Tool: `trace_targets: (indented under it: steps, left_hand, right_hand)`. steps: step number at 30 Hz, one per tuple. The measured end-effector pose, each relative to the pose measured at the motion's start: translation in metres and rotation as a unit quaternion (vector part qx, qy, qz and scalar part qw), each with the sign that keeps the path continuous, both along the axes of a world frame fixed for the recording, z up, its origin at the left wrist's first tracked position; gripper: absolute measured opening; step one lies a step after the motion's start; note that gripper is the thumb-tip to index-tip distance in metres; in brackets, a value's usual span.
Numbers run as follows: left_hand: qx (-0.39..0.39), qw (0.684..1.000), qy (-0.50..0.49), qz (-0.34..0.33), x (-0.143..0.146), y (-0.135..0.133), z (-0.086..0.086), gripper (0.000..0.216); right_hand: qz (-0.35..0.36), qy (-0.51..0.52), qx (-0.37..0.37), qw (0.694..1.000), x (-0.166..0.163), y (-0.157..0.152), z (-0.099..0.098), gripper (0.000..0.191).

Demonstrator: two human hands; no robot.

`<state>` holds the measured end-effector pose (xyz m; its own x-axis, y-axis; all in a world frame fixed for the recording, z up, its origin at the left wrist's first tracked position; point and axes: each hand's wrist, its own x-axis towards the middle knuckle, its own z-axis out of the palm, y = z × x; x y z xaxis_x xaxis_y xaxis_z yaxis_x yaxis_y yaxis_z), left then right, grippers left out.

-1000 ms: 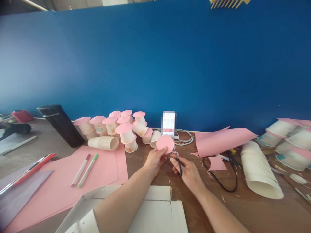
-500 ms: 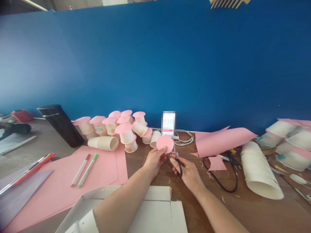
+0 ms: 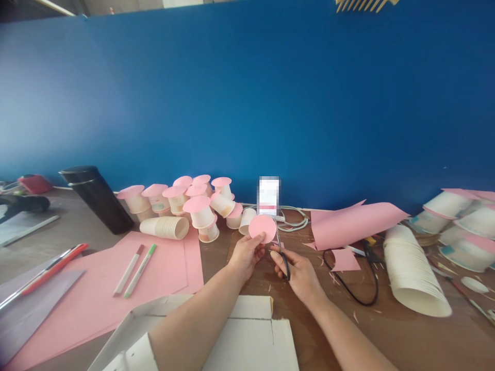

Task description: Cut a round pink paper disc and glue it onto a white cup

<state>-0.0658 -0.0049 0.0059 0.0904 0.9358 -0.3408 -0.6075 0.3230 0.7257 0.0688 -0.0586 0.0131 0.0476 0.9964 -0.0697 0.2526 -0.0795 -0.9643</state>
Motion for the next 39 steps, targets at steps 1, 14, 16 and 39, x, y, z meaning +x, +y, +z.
trace_targets:
  steps: [1, 14, 16, 39]
  left_hand:
    - [0.0, 1.0, -0.001, 0.001, 0.0, 0.0, 0.0, 0.027]
    - [0.0, 1.0, -0.007, 0.001, -0.001, 0.001, -0.001, 0.029]
    - [0.005, 1.0, -0.016, 0.001, -0.001, 0.002, -0.003, 0.031]
    - [0.078, 0.993, 0.021, -0.09, -0.001, -0.001, -0.006, 0.045]
  right_hand:
    - [-0.004, -0.002, 0.002, 1.0, -0.001, 0.0, 0.001, 0.06]
    - [-0.012, -0.01, 0.011, 1.0, 0.0, 0.001, 0.0, 0.054]
    - [-0.017, -0.009, 0.017, 1.0, 0.0, 0.001, -0.002, 0.052]
    - [-0.13, 0.05, 0.112, 0.984, 0.013, 0.008, -0.008, 0.051]
